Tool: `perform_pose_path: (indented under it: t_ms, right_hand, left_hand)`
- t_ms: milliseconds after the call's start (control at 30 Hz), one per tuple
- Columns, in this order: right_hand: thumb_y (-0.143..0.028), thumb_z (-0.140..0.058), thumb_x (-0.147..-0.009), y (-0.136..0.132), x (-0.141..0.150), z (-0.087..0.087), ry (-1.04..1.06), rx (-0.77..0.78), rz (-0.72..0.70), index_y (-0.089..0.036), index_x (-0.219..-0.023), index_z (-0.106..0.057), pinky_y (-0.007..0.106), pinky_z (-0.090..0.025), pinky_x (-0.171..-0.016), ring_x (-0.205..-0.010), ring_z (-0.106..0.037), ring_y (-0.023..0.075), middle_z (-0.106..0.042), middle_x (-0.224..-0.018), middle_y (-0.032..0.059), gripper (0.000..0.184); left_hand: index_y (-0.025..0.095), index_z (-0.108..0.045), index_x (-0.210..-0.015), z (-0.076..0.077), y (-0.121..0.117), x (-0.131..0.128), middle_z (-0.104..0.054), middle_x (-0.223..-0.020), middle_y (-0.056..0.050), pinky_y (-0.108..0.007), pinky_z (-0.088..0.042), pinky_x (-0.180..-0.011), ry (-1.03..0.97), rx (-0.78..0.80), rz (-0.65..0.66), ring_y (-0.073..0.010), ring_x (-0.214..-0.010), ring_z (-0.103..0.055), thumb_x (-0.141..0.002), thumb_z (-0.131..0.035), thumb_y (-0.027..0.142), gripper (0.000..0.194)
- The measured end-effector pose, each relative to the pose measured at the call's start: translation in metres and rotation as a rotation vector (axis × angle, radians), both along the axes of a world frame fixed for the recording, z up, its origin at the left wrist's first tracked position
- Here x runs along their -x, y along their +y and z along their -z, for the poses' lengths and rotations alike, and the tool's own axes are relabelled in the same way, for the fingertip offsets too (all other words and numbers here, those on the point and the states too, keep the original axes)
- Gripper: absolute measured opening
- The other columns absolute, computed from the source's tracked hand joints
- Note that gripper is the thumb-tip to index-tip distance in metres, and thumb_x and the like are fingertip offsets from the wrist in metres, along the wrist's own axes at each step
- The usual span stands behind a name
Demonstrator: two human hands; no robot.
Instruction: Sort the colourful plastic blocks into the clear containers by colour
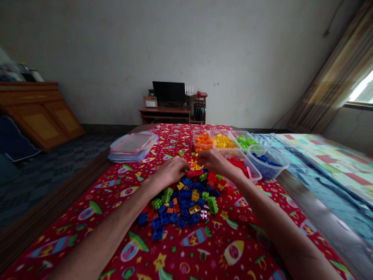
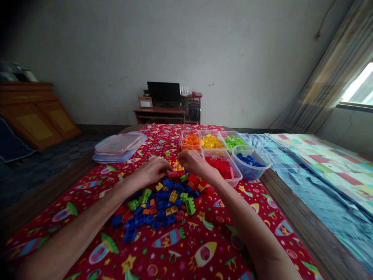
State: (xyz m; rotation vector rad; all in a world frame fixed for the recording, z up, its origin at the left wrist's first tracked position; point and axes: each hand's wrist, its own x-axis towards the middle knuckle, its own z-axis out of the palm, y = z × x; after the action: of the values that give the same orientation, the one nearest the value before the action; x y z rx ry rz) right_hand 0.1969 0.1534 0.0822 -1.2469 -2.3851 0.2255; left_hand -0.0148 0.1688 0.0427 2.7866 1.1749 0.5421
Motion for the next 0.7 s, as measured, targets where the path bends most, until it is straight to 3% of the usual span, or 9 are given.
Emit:
perform_pose_path:
  t_ms: [67, 167, 333, 433, 567, 700]
  right_hand:
    - [-0.005, -0.045, -0.078, 0.002, -0.01, -0.004, -0.002, -0.062, 0.108, -0.013, -0.085, -0.07, 0.022, -0.033, -0.058, -0.066, -0.054, 0.0104, -0.067, -0.076, 0.0044, 0.027]
    - [-0.008, -0.046, -0.081, 0.007, -0.019, 0.0, -0.164, -0.065, 0.198, -0.013, -0.097, -0.069, 0.024, -0.036, -0.061, -0.071, -0.057, 0.0137, -0.069, -0.085, 0.0087, 0.028]
    - [-0.009, -0.048, -0.082, 0.011, -0.012, 0.022, -0.384, 0.033, 0.063, -0.015, -0.099, -0.07, 0.026, -0.04, -0.068, -0.081, -0.061, 0.0175, -0.07, -0.09, 0.0116, 0.028]
    - [-0.008, -0.049, -0.08, 0.011, -0.008, 0.025, -0.319, 0.04, -0.006, -0.015, -0.102, -0.07, 0.025, -0.04, -0.071, -0.084, -0.061, 0.0165, -0.07, -0.091, 0.0099, 0.031]
    - [-0.009, -0.051, -0.077, 0.009, -0.007, 0.018, -0.139, 0.061, 0.01, -0.015, -0.105, -0.07, 0.023, -0.037, -0.064, -0.07, -0.057, 0.0128, -0.069, -0.081, 0.0062, 0.035]
    - [-0.019, -0.053, -0.081, 0.007, -0.005, 0.014, 0.012, 0.043, 0.025, -0.016, -0.098, -0.071, 0.023, -0.033, -0.059, -0.061, -0.05, 0.0103, -0.064, -0.072, 0.0028, 0.025]
  left_hand:
    - [0.018, -0.07, -0.094, 0.001, 0.0, 0.001, -0.068, -0.097, -0.008, -0.035, -0.047, -0.089, 0.023, -0.025, -0.05, -0.0237, -0.095, -0.06, -0.077, -0.061, 0.013, 0.02]
    - [0.018, -0.069, -0.094, 0.001, 0.002, 0.001, -0.068, -0.095, -0.009, -0.037, -0.048, -0.088, 0.034, -0.07, -0.087, -0.025, -0.095, -0.061, -0.078, -0.063, 0.018, 0.017]
    - [0.02, -0.07, -0.1, -0.005, 0.008, 0.0, -0.07, -0.1, -0.008, -0.038, -0.048, -0.091, -0.176, -0.035, -0.134, -0.0254, -0.101, -0.061, -0.077, -0.061, 0.018, 0.026]
    - [0.021, -0.065, -0.112, -0.008, 0.01, -0.001, -0.071, -0.102, -0.005, -0.037, -0.047, -0.094, -0.354, 0.114, -0.108, -0.0231, -0.102, -0.063, -0.075, -0.06, 0.021, 0.038]
    - [0.016, -0.054, -0.126, -0.008, 0.012, -0.002, -0.072, -0.103, -0.009, -0.038, -0.05, -0.09, -0.591, 0.384, -0.056, -0.023, -0.097, -0.066, -0.072, -0.062, 0.024, 0.055]
    - [0.014, -0.052, -0.127, -0.007, 0.011, -0.002, -0.072, -0.102, -0.011, -0.039, -0.051, -0.089, -0.713, 0.512, -0.094, -0.0239, -0.098, -0.066, -0.071, -0.067, 0.031, 0.06]
